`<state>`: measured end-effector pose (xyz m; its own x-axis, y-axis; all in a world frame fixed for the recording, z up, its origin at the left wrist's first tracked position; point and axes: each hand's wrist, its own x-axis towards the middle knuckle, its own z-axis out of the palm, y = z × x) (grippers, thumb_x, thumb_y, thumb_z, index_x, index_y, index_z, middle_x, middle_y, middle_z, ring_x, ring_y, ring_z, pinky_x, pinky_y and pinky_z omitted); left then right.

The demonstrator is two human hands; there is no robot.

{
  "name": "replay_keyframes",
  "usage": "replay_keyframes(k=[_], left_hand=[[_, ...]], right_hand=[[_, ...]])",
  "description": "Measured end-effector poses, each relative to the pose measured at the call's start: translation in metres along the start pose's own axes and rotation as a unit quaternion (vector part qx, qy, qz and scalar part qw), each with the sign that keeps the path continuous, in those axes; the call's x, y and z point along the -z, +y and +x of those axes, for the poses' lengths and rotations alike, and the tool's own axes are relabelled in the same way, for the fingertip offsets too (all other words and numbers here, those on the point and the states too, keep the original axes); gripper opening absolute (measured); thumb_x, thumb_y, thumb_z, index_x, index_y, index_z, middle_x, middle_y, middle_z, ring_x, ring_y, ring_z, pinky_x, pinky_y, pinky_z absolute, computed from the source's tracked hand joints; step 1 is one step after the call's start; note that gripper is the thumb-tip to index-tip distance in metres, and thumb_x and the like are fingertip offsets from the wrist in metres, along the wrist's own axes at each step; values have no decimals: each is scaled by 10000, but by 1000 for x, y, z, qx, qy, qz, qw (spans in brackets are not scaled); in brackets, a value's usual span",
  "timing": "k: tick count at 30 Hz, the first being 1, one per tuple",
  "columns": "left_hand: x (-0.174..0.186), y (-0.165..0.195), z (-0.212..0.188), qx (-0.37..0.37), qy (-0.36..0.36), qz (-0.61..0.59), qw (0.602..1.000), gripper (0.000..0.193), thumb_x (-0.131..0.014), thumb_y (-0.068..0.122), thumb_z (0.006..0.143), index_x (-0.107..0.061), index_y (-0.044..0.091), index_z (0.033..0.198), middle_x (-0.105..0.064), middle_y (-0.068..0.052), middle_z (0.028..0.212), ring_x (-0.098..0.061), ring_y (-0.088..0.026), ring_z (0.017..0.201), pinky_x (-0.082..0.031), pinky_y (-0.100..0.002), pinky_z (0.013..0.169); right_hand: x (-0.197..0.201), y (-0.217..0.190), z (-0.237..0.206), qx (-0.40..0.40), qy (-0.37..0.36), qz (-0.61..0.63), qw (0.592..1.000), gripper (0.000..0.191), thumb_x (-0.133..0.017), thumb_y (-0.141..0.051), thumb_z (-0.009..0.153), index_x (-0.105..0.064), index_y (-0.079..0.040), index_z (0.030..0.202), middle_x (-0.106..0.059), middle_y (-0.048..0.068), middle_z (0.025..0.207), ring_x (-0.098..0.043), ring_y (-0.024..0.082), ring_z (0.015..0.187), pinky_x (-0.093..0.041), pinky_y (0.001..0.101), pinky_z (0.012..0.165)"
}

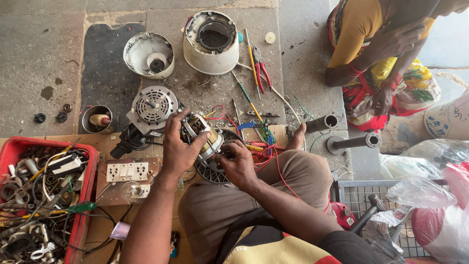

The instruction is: The person sits on the floor of a repair workshop and works on an electric motor, holding the housing and fitting the armature into it by hand, turning and pressing the parts together. They pick up a screwdriver and use it on the motor, then continue seating the armature and rotating the assembly on their lap.

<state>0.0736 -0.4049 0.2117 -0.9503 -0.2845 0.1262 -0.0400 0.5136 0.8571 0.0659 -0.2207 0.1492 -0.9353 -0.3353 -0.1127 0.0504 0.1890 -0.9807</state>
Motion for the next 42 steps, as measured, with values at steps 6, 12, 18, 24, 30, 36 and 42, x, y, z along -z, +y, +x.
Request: replay_keyframes(k=[6,12,18,24,30,36,42], left_hand=[[-1,-1,1,-19,8,18,1000,716,-851,224,832,-488,38,1421,-521,-162,1286,-604,-275,1190,-553,-424,970],[-1,0,2,9,-3,-6,1000,734,-836,239,828,-468,45,1433,-499,-160,1302,-610,-260,1188,-580,-403,951],[-2,-3,1,-1,-5,6,1000,742,-839,242,847,-452,32,1443,-493,-180,1312,-602,-269,1197,-580,-406,951],[-1,0,0,6,-8,-2,1000,740,-828,246,838,-452,31,1438,-487,-180,1317,-602,-272,1194,-581,-405,943],[1,1,2,0,-6,4,1000,723,-829,234,835,-465,24,1423,-501,-182,1298,-594,-287,1192,-554,-426,970],[0,-1,-3,-38,19,20,999,712,-854,205,840,-491,13,1421,-531,-181,1302,-588,-305,1214,-518,-438,1013],[0,-1,-4,-37,14,2,999,688,-841,206,853,-488,24,1415,-527,-169,1297,-604,-287,1203,-536,-422,1008]], right_hand=[[3,2,-1,1,-29,77,997,218,-739,-120,923,-721,43,1066,-585,66,1152,-679,131,946,-661,274,691],[5,-5,3,-34,-10,-6,999,345,-877,-94,768,-718,48,1039,-625,85,1052,-691,153,839,-614,279,675],[5,6,3,-18,-25,31,999,255,-808,-132,863,-752,14,1065,-611,55,1125,-682,135,926,-625,268,708],[8,6,2,23,-33,-3,999,259,-828,-119,877,-756,35,1072,-624,75,1148,-670,162,993,-592,296,800],[1,4,2,-60,-16,40,997,251,-824,-106,837,-734,44,1017,-616,99,1090,-725,164,846,-634,280,673],[2,6,-2,-13,-29,101,994,217,-754,-104,924,-731,55,1071,-577,80,1170,-676,142,951,-658,276,711],[1,0,-3,-57,-11,44,997,276,-837,-69,841,-718,70,1048,-604,105,1090,-707,189,853,-643,299,669]])
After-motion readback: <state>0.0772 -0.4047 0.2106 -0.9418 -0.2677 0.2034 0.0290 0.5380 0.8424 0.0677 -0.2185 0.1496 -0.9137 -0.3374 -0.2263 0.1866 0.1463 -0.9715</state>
